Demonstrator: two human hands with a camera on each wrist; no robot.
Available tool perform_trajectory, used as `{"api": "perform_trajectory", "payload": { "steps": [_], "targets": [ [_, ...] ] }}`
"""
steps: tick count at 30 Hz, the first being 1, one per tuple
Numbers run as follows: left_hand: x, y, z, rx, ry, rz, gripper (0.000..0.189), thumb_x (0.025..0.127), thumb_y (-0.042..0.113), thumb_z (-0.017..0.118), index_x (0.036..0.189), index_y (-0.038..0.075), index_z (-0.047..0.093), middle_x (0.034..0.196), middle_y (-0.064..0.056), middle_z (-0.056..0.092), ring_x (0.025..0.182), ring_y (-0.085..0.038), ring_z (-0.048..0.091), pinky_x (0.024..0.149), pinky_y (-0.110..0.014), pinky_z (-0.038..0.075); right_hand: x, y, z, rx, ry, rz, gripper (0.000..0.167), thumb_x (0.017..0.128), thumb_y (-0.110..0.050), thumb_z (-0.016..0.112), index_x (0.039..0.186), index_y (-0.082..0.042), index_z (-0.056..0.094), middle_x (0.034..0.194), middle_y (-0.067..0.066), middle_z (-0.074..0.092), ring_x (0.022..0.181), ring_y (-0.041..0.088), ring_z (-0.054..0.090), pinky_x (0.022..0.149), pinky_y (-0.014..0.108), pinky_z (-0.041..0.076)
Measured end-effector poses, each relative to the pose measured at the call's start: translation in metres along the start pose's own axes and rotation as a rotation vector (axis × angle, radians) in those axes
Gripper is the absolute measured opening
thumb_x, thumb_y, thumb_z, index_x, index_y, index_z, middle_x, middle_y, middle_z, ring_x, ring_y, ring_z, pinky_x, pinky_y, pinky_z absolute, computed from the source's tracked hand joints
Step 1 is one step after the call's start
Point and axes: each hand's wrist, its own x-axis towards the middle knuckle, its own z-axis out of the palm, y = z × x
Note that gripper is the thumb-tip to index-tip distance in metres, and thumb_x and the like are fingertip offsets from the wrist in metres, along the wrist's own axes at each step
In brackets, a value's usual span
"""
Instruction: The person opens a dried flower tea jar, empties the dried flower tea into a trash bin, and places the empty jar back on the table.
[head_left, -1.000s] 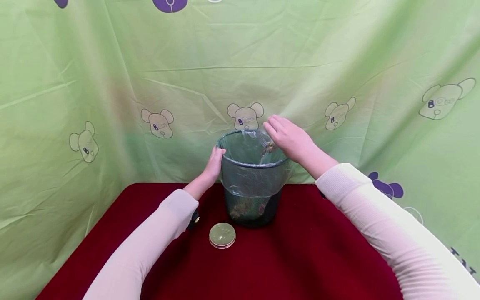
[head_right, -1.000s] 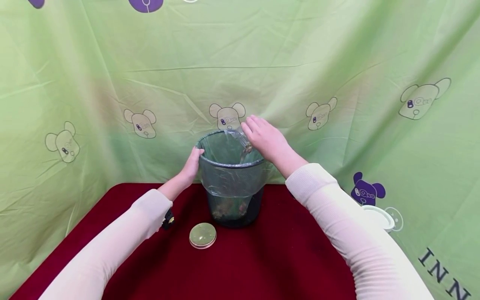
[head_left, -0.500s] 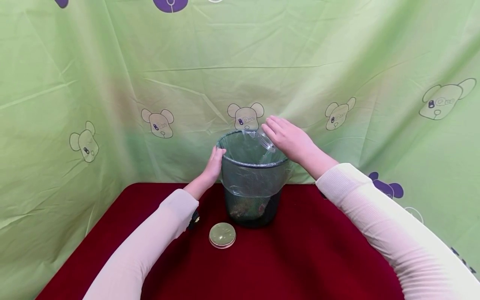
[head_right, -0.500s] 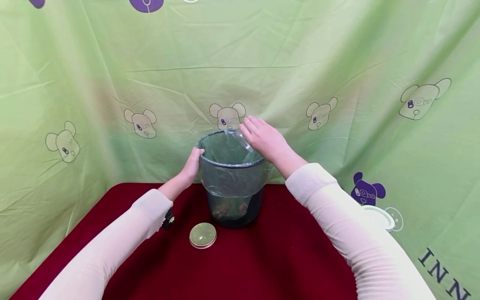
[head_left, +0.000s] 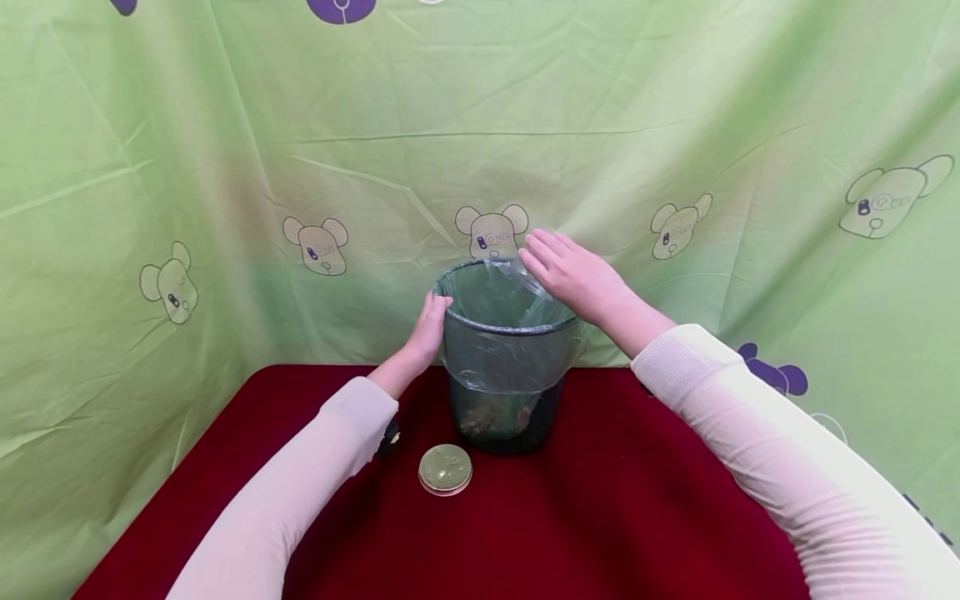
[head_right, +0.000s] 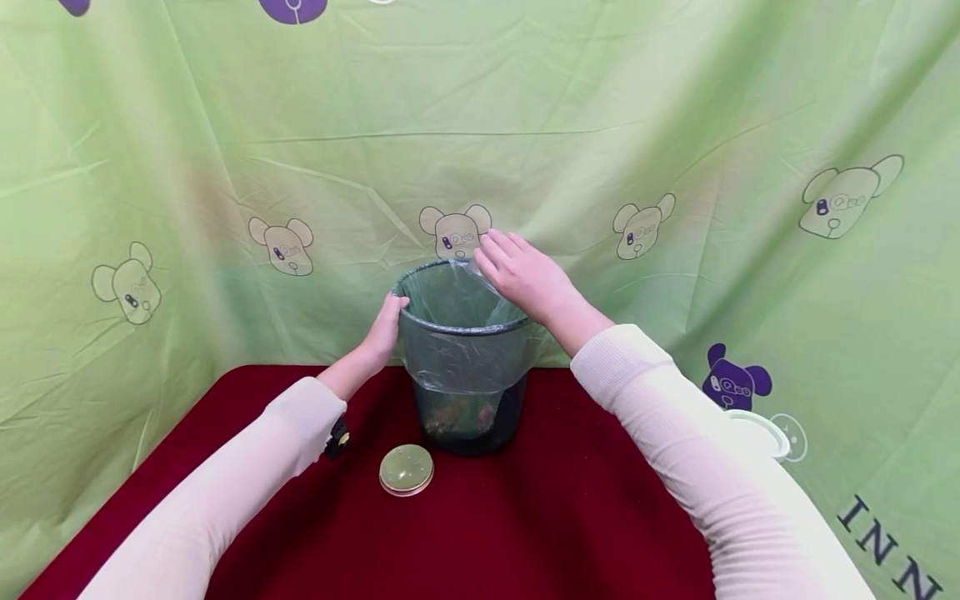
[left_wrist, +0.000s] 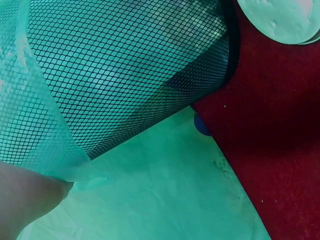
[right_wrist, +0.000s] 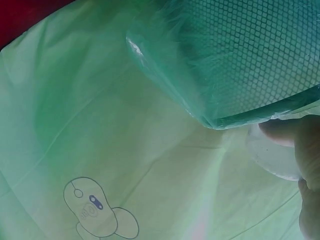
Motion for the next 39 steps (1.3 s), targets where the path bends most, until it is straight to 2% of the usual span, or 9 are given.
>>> {"api": "perform_trajectory", "payload": {
  "steps": [5, 10, 18, 31, 36, 37, 39],
  "targets": [
    [0.000, 0.000, 0.000, 0.005, -0.004, -0.007, 0.057, 0.091, 0.037, 0.036, 0.135, 0.001, 0.036, 0.138, -0.018, 0.038, 0.128, -0.030, 0.033, 0.109, -0.044, 0.024, -0.001, 0.000, 0.001, -0.025, 0.014, -0.021, 0.048, 0.085, 0.015, 0.056, 0.133, 0.009, 0.049, 0.135, 0.028, 0.048, 0.129, 0.041, 0.042, 0.106, 0.048, 0.034],
    [0.000, 0.005, 0.000, 0.008, -0.014, -0.051, 0.059, 0.092, 0.032, 0.035, 0.142, 0.001, 0.031, 0.145, -0.019, 0.033, 0.133, -0.030, 0.029, 0.111, -0.044, 0.021, 0.000, 0.001, 0.001, -0.078, 0.036, -0.056, 0.047, 0.086, 0.014, 0.058, 0.132, 0.008, 0.051, 0.134, 0.027, 0.050, 0.129, 0.040, 0.043, 0.105, 0.047, 0.036],
    [0.001, 0.004, 0.000, 0.013, -0.014, -0.051, 0.059, 0.092, 0.032, 0.035, 0.141, 0.000, 0.031, 0.143, -0.019, 0.035, 0.131, -0.030, 0.031, 0.110, -0.044, 0.022, 0.003, 0.001, -0.001, -0.109, 0.053, -0.098, 0.042, 0.090, 0.009, 0.056, 0.131, 0.006, 0.054, 0.134, 0.026, 0.051, 0.128, 0.037, 0.044, 0.106, 0.046, 0.035],
    [0.000, 0.005, 0.000, 0.014, -0.018, -0.057, 0.058, 0.093, 0.032, 0.034, 0.142, 0.000, 0.030, 0.143, -0.020, 0.035, 0.132, -0.031, 0.031, 0.110, -0.045, 0.022, 0.004, 0.002, 0.003, -0.197, 0.154, -0.225, 0.035, 0.091, 0.007, 0.053, 0.126, 0.005, 0.055, 0.131, 0.024, 0.053, 0.125, 0.035, 0.048, 0.105, 0.044, 0.036],
    [0.000, 0.005, -0.001, 0.013, -0.025, -0.068, 0.060, 0.093, 0.034, 0.034, 0.143, 0.001, 0.030, 0.143, -0.019, 0.035, 0.132, -0.031, 0.031, 0.110, -0.047, 0.023, 0.005, 0.001, 0.002, -0.264, 0.163, -0.259, 0.033, 0.092, 0.005, 0.053, 0.125, 0.005, 0.056, 0.130, 0.022, 0.054, 0.126, 0.034, 0.048, 0.106, 0.043, 0.035],
    [-0.003, 0.011, -0.001, 0.012, -0.031, -0.073, 0.059, 0.094, 0.032, 0.034, 0.143, 0.000, 0.029, 0.143, -0.020, 0.034, 0.132, -0.032, 0.030, 0.110, -0.047, 0.023, 0.005, 0.001, 0.002, -0.275, 0.173, -0.265, 0.033, 0.092, 0.004, 0.054, 0.125, 0.005, 0.056, 0.129, 0.022, 0.055, 0.125, 0.034, 0.048, 0.106, 0.043, 0.035],
    [-0.003, 0.010, -0.001, 0.012, -0.028, -0.071, 0.059, 0.093, 0.032, 0.034, 0.143, 0.000, 0.030, 0.143, -0.020, 0.035, 0.131, -0.032, 0.031, 0.110, -0.047, 0.023, 0.004, 0.000, 0.003, -0.302, 0.194, -0.275, 0.032, 0.093, 0.004, 0.052, 0.125, 0.005, 0.056, 0.130, 0.022, 0.055, 0.126, 0.034, 0.048, 0.107, 0.043, 0.034]
  ]
}}
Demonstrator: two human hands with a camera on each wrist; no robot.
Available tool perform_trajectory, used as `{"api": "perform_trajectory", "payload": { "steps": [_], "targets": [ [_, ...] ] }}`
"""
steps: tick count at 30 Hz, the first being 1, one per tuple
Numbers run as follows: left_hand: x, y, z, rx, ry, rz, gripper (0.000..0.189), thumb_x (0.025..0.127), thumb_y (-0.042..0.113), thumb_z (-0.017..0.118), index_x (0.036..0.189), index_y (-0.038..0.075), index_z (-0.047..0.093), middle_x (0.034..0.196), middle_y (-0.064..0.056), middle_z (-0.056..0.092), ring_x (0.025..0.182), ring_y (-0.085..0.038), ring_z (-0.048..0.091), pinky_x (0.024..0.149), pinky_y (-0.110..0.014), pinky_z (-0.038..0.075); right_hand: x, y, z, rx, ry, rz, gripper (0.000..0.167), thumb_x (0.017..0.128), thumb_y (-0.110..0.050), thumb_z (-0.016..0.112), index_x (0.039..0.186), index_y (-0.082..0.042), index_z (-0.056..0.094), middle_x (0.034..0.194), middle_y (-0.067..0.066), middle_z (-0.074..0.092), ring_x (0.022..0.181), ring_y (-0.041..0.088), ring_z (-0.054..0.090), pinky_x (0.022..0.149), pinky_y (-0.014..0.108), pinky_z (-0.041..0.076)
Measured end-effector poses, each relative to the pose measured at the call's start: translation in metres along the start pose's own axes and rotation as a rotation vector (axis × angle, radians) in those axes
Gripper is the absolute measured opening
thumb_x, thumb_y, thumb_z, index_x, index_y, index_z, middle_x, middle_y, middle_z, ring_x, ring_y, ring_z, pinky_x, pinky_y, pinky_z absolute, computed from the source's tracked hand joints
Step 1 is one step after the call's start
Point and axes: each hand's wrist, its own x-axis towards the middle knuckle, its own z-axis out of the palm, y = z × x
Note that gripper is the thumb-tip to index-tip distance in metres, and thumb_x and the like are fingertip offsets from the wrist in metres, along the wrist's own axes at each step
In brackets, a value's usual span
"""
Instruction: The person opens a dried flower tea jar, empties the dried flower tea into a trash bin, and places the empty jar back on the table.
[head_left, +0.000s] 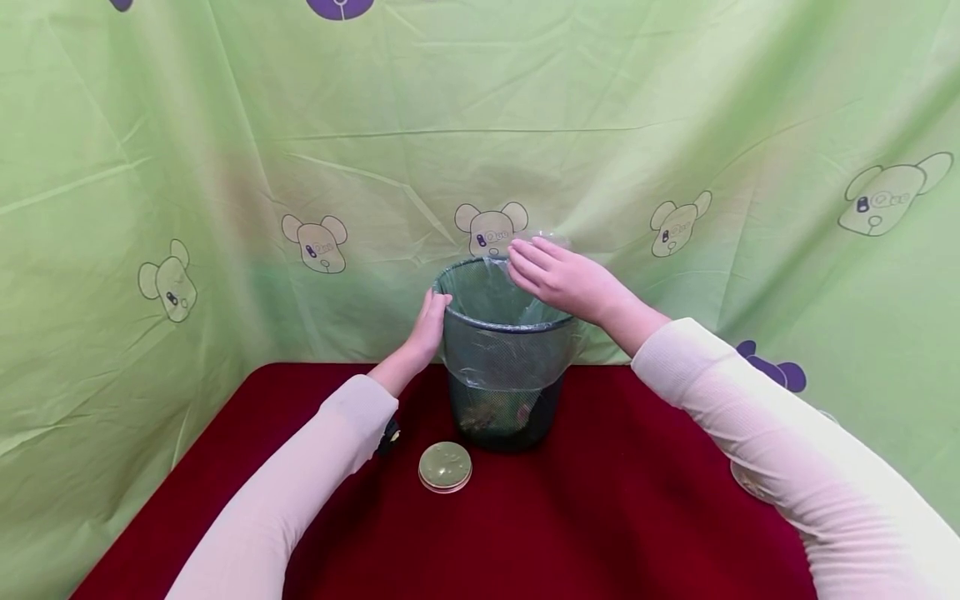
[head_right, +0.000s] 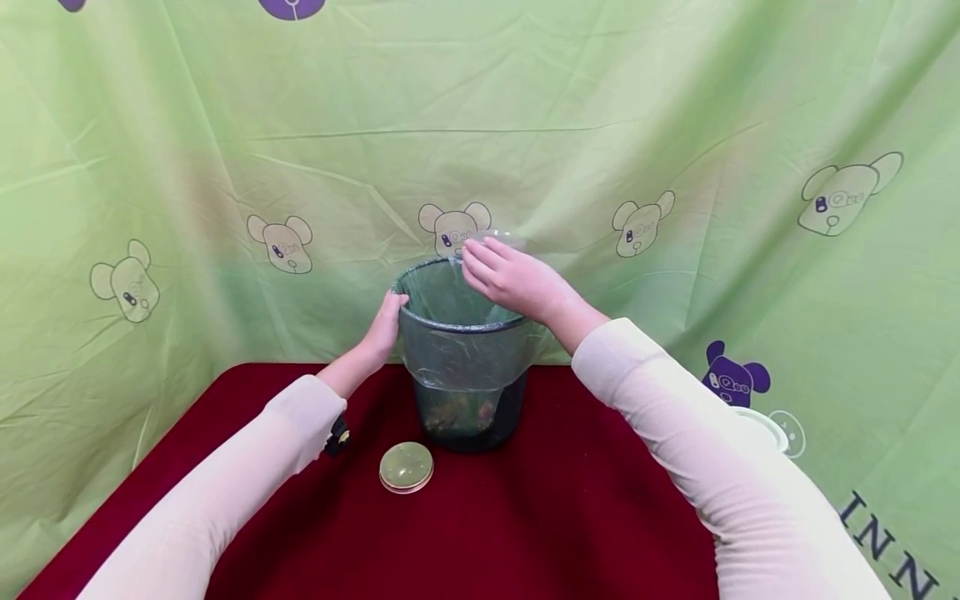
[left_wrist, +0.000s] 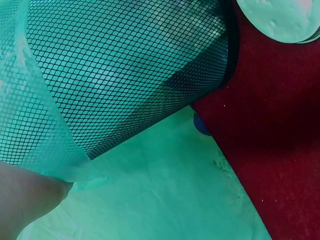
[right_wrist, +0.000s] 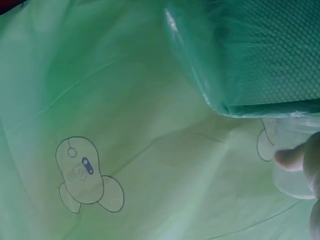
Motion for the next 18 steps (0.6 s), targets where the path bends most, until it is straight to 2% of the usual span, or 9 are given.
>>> {"api": "perform_trajectory", "payload": {
  "steps": [3, 7, 13, 15, 18],
  "targets": [
    [0.0000, 0.0002, 0.0003, 0.002, 0.004, 0.000, 0.059, 0.093, 0.031, 0.035, 0.143, 0.000, 0.030, 0.143, -0.020, 0.035, 0.132, -0.031, 0.031, 0.110, -0.046, 0.022, -0.0005, -0.0011, 0.0000, -0.028, 0.035, -0.010, 0.033, 0.098, 0.005, 0.038, 0.125, 0.005, 0.057, 0.131, 0.023, 0.054, 0.126, 0.034, 0.048, 0.108, 0.042, 0.033],
    [0.0030, -0.0040, 0.0008, 0.002, 0.011, 0.000, 0.060, 0.093, 0.033, 0.035, 0.143, 0.001, 0.030, 0.142, -0.019, 0.036, 0.131, -0.031, 0.031, 0.110, -0.046, 0.023, -0.0009, -0.0018, 0.0006, -0.065, 0.042, -0.032, 0.046, 0.101, 0.007, 0.020, 0.127, 0.004, 0.057, 0.132, 0.022, 0.054, 0.127, 0.032, 0.047, 0.110, 0.041, 0.030],
    [0.0028, -0.0036, 0.0013, -0.006, 0.015, 0.007, 0.061, 0.092, 0.034, 0.035, 0.144, 0.002, 0.029, 0.143, -0.019, 0.035, 0.131, -0.031, 0.031, 0.110, -0.046, 0.023, -0.0016, -0.0018, -0.0003, -0.133, 0.005, -0.096, 0.038, 0.099, 0.004, 0.031, 0.127, 0.003, 0.057, 0.133, 0.020, 0.054, 0.129, 0.031, 0.045, 0.111, 0.041, 0.028],
    [0.0029, -0.0041, 0.0014, -0.007, 0.016, 0.009, 0.062, 0.092, 0.034, 0.035, 0.144, 0.002, 0.029, 0.145, -0.019, 0.034, 0.132, -0.030, 0.031, 0.110, -0.046, 0.023, -0.0018, -0.0026, -0.0004, -0.149, -0.005, -0.111, 0.039, 0.099, 0.005, 0.030, 0.126, 0.002, 0.058, 0.134, 0.020, 0.053, 0.129, 0.031, 0.045, 0.111, 0.041, 0.028],
    [0.0032, -0.0052, 0.0013, -0.004, 0.018, 0.011, 0.061, 0.092, 0.034, 0.035, 0.144, 0.001, 0.030, 0.144, -0.019, 0.034, 0.131, -0.031, 0.031, 0.110, -0.046, 0.023, -0.0014, -0.0043, -0.0008, -0.157, -0.024, -0.129, 0.044, 0.100, 0.007, 0.022, 0.125, 0.002, 0.058, 0.134, 0.019, 0.053, 0.129, 0.030, 0.046, 0.111, 0.040, 0.028]
  ]
}}
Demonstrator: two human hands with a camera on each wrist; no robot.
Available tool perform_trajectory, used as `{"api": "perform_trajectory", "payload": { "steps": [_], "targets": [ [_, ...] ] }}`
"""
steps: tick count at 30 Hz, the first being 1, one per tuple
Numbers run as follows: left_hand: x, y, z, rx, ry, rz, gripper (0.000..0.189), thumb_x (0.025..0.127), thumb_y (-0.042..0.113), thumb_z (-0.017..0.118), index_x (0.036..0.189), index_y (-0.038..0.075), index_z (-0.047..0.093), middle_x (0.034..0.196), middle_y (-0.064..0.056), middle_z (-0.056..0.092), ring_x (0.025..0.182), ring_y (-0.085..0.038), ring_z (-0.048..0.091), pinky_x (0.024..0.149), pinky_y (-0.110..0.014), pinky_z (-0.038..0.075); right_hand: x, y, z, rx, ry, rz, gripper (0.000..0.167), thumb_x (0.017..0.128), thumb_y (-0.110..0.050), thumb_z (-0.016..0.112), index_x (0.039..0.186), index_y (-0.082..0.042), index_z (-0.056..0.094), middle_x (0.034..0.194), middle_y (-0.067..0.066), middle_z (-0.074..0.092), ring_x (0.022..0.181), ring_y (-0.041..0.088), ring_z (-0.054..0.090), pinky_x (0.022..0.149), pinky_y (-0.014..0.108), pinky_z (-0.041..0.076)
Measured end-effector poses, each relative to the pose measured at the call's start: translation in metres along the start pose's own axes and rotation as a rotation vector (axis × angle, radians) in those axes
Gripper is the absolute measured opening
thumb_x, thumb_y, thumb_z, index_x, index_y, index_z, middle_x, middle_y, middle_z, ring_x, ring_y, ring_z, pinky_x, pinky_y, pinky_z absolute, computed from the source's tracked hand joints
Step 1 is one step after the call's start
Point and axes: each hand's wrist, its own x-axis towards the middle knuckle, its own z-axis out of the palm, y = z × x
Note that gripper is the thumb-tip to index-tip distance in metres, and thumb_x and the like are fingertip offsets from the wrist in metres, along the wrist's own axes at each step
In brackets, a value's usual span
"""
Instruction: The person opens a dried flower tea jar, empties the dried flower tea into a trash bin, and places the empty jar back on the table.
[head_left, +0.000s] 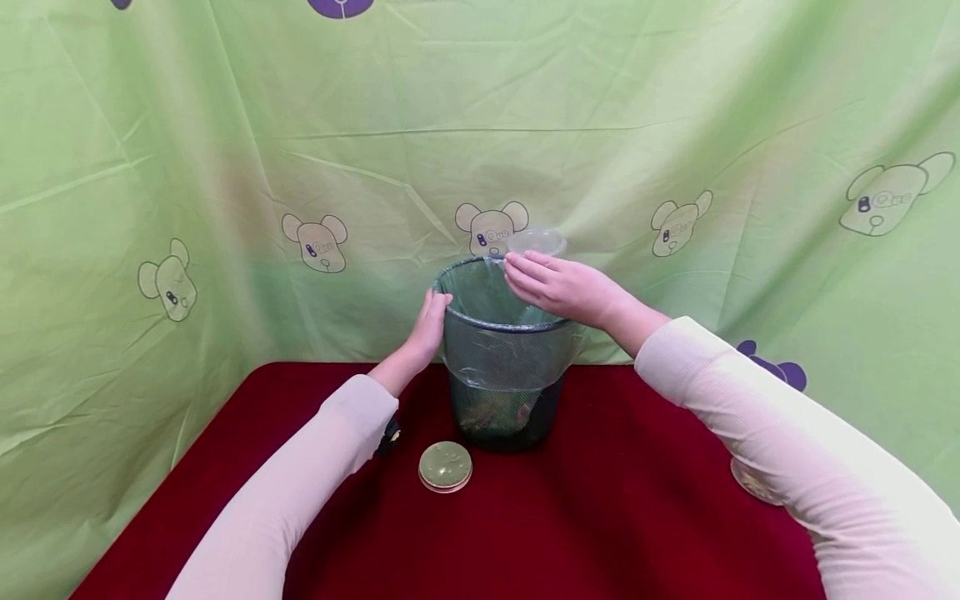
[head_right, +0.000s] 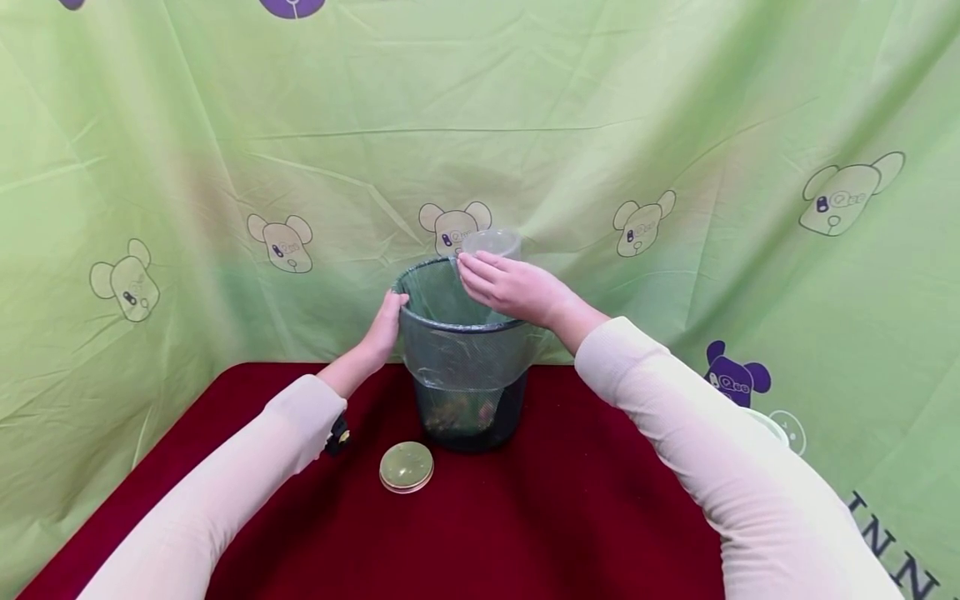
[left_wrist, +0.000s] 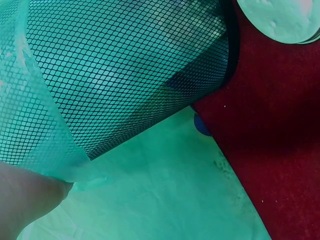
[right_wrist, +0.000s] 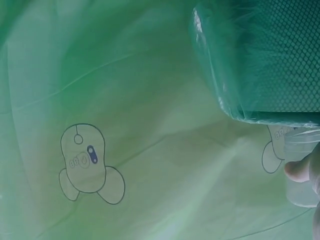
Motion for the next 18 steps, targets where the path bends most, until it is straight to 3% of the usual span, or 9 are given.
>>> {"api": "perform_trajectory", "payload": {
  "steps": [5, 18],
  "targets": [
    [-0.0002, 0.0000, 0.0003, 0.002, -0.002, -0.007, 0.063, 0.091, 0.034, 0.036, 0.145, 0.002, 0.028, 0.147, -0.019, 0.033, 0.133, -0.031, 0.030, 0.110, -0.046, 0.022, 0.0010, -0.0012, -0.0010, -0.001, -0.048, -0.022, 0.052, 0.100, 0.008, 0.014, 0.127, 0.000, 0.058, 0.135, 0.018, 0.053, 0.130, 0.030, 0.045, 0.111, 0.040, 0.028],
    [-0.0014, 0.0008, -0.0002, 0.006, -0.002, -0.009, 0.063, 0.093, 0.034, 0.035, 0.147, 0.003, 0.026, 0.150, -0.019, 0.030, 0.136, -0.032, 0.028, 0.111, -0.047, 0.021, 0.0018, 0.0002, -0.0022, 0.025, -0.068, -0.032, 0.045, 0.099, 0.007, 0.024, 0.129, -0.001, 0.057, 0.137, 0.017, 0.052, 0.132, 0.029, 0.043, 0.112, 0.040, 0.025]
  ]
}}
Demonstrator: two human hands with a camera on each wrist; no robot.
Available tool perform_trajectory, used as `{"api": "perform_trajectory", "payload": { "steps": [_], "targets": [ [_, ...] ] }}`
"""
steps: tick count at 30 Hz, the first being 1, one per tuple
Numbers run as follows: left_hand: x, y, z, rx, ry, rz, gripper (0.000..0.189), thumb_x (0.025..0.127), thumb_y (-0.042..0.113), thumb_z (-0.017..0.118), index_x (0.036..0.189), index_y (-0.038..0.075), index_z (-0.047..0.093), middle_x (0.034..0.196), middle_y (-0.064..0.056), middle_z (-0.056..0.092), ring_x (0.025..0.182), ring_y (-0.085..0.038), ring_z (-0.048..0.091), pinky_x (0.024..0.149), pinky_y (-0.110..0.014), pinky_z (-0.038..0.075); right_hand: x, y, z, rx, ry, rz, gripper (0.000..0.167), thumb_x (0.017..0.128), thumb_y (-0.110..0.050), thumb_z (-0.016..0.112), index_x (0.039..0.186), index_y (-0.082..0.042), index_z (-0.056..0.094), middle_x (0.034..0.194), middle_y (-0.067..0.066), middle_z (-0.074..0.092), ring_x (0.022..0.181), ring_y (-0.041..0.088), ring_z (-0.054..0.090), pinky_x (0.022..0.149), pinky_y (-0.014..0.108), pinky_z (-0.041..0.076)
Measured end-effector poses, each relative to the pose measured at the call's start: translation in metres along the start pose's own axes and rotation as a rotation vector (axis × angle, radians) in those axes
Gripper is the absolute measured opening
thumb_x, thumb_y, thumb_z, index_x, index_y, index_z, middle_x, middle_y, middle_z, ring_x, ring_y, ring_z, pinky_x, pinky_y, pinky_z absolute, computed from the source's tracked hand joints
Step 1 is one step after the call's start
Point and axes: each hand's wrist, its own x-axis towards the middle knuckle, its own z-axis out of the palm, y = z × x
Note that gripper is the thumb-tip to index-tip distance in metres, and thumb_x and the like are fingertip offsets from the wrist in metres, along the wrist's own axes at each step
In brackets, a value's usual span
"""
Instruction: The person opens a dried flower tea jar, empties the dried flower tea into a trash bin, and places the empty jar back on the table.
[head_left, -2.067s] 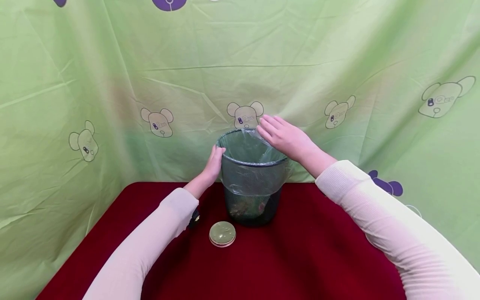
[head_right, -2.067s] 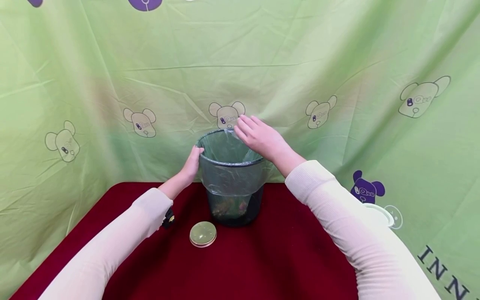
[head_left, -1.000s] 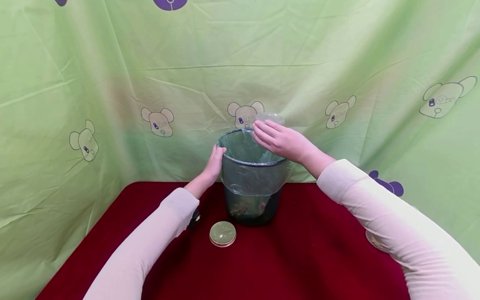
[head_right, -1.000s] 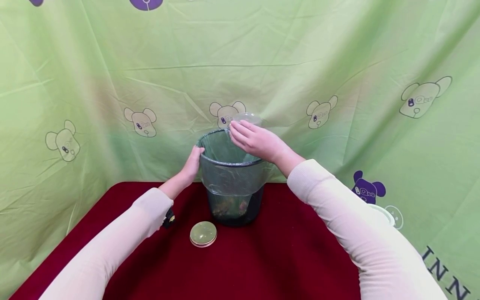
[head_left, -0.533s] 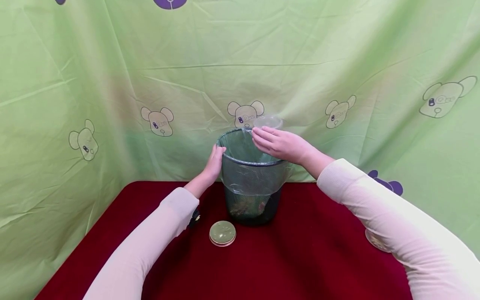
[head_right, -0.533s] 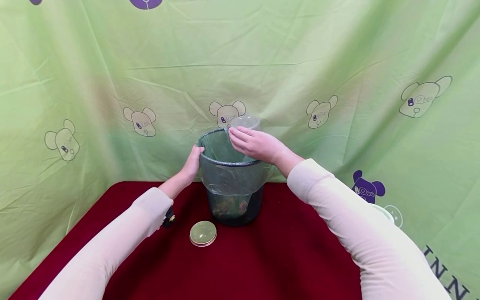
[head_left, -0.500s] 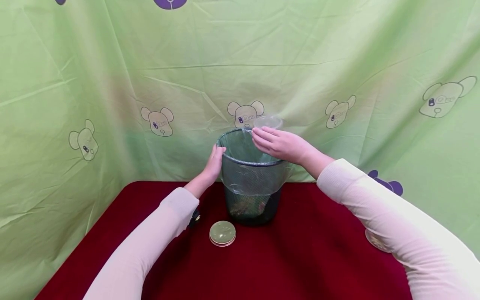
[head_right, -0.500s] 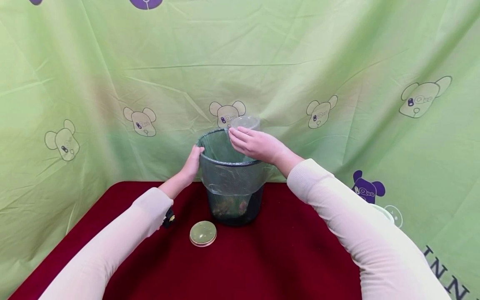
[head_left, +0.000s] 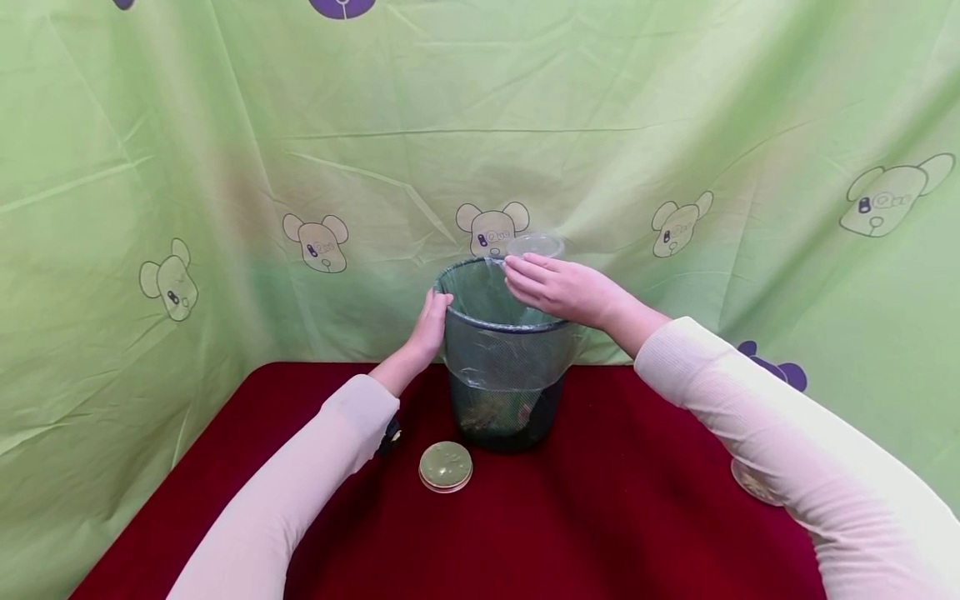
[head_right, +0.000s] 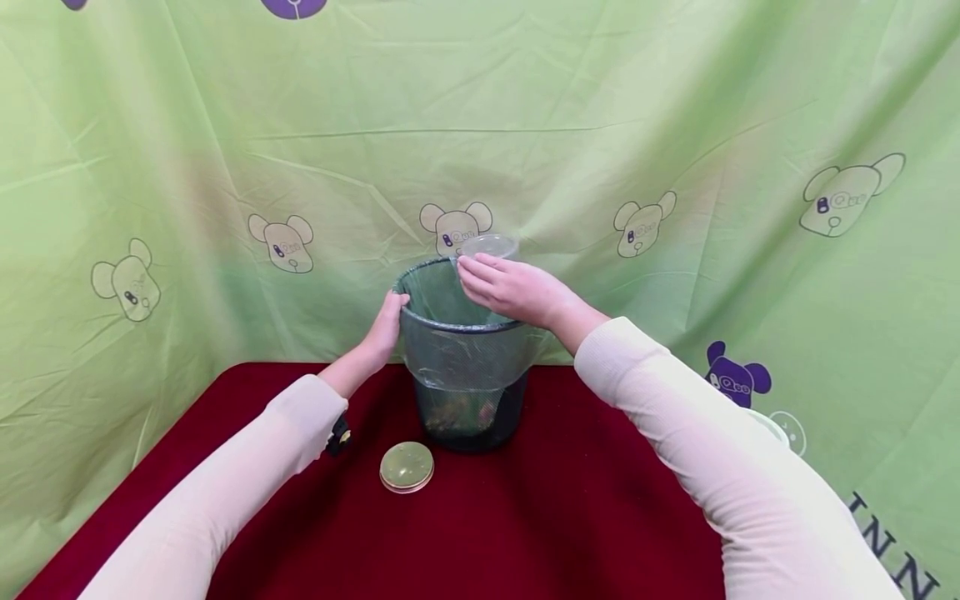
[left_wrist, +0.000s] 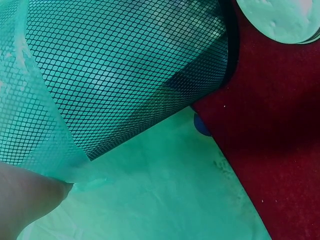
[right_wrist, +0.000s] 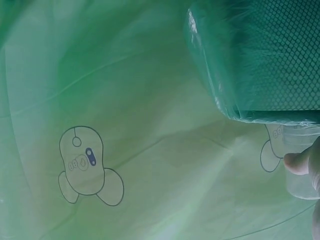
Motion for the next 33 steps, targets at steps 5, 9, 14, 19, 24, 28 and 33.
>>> {"api": "perform_trajectory", "payload": {
  "steps": [5, 9, 14, 19, 24, 28, 33],
  "targets": [
    [0.0007, -0.0008, 0.0004, 0.000, 0.000, 0.005, 0.064, 0.092, 0.034, 0.034, 0.147, 0.003, 0.026, 0.150, -0.020, 0.030, 0.136, -0.032, 0.027, 0.111, -0.047, 0.021, -0.0008, -0.0006, 0.0010, 0.022, 0.004, -0.001, 0.043, 0.099, 0.007, 0.026, 0.129, -0.001, 0.056, 0.137, 0.018, 0.051, 0.132, 0.029, 0.042, 0.113, 0.040, 0.024],
    [0.0013, -0.0015, 0.0003, 0.004, -0.001, 0.007, 0.064, 0.092, 0.035, 0.033, 0.147, 0.003, 0.025, 0.150, -0.019, 0.029, 0.137, -0.031, 0.026, 0.111, -0.046, 0.020, -0.0018, -0.0012, 0.0016, 0.028, 0.019, 0.004, 0.043, 0.100, 0.007, 0.025, 0.129, -0.001, 0.056, 0.137, 0.018, 0.052, 0.132, 0.029, 0.043, 0.112, 0.040, 0.025],
    [0.0013, -0.0005, -0.0002, 0.018, -0.012, -0.002, 0.065, 0.093, 0.037, 0.033, 0.148, 0.003, 0.024, 0.150, -0.020, 0.029, 0.135, -0.032, 0.028, 0.111, -0.046, 0.021, -0.0027, -0.0005, 0.0022, 0.044, 0.032, 0.010, 0.047, 0.100, 0.007, 0.020, 0.129, -0.001, 0.056, 0.137, 0.018, 0.052, 0.131, 0.030, 0.043, 0.112, 0.040, 0.025],
    [0.0018, 0.0001, -0.0009, 0.019, -0.016, 0.000, 0.065, 0.093, 0.037, 0.032, 0.148, 0.003, 0.024, 0.150, -0.020, 0.029, 0.136, -0.031, 0.027, 0.111, -0.045, 0.020, -0.0023, 0.0015, 0.0025, 0.053, 0.040, 0.016, 0.043, 0.099, 0.005, 0.025, 0.130, 0.000, 0.055, 0.137, 0.020, 0.050, 0.131, 0.030, 0.043, 0.112, 0.040, 0.025],
    [0.0027, -0.0010, -0.0009, 0.023, -0.016, 0.007, 0.062, 0.093, 0.036, 0.031, 0.144, 0.001, 0.027, 0.145, -0.021, 0.032, 0.132, -0.031, 0.030, 0.110, -0.045, 0.022, -0.0021, 0.0025, 0.0026, 0.045, 0.036, 0.015, 0.040, 0.098, 0.002, 0.030, 0.130, 0.001, 0.055, 0.137, 0.019, 0.050, 0.132, 0.030, 0.043, 0.113, 0.041, 0.024],
    [0.0029, -0.0009, -0.0007, 0.016, -0.017, 0.013, 0.060, 0.094, 0.033, 0.032, 0.143, -0.001, 0.027, 0.143, -0.022, 0.033, 0.131, -0.031, 0.030, 0.110, -0.045, 0.022, -0.0025, 0.0028, 0.0026, 0.044, 0.026, 0.015, 0.040, 0.099, 0.003, 0.030, 0.131, 0.001, 0.054, 0.138, 0.019, 0.050, 0.132, 0.030, 0.042, 0.113, 0.041, 0.024],
    [0.0030, -0.0011, -0.0012, 0.009, -0.016, 0.016, 0.060, 0.095, 0.031, 0.032, 0.146, -0.001, 0.026, 0.146, -0.021, 0.032, 0.132, -0.031, 0.029, 0.111, -0.044, 0.021, -0.0015, 0.0037, 0.0011, 0.038, 0.029, 0.017, 0.039, 0.099, 0.002, 0.033, 0.131, 0.000, 0.054, 0.137, 0.018, 0.051, 0.132, 0.030, 0.042, 0.113, 0.040, 0.024]
  ]
}}
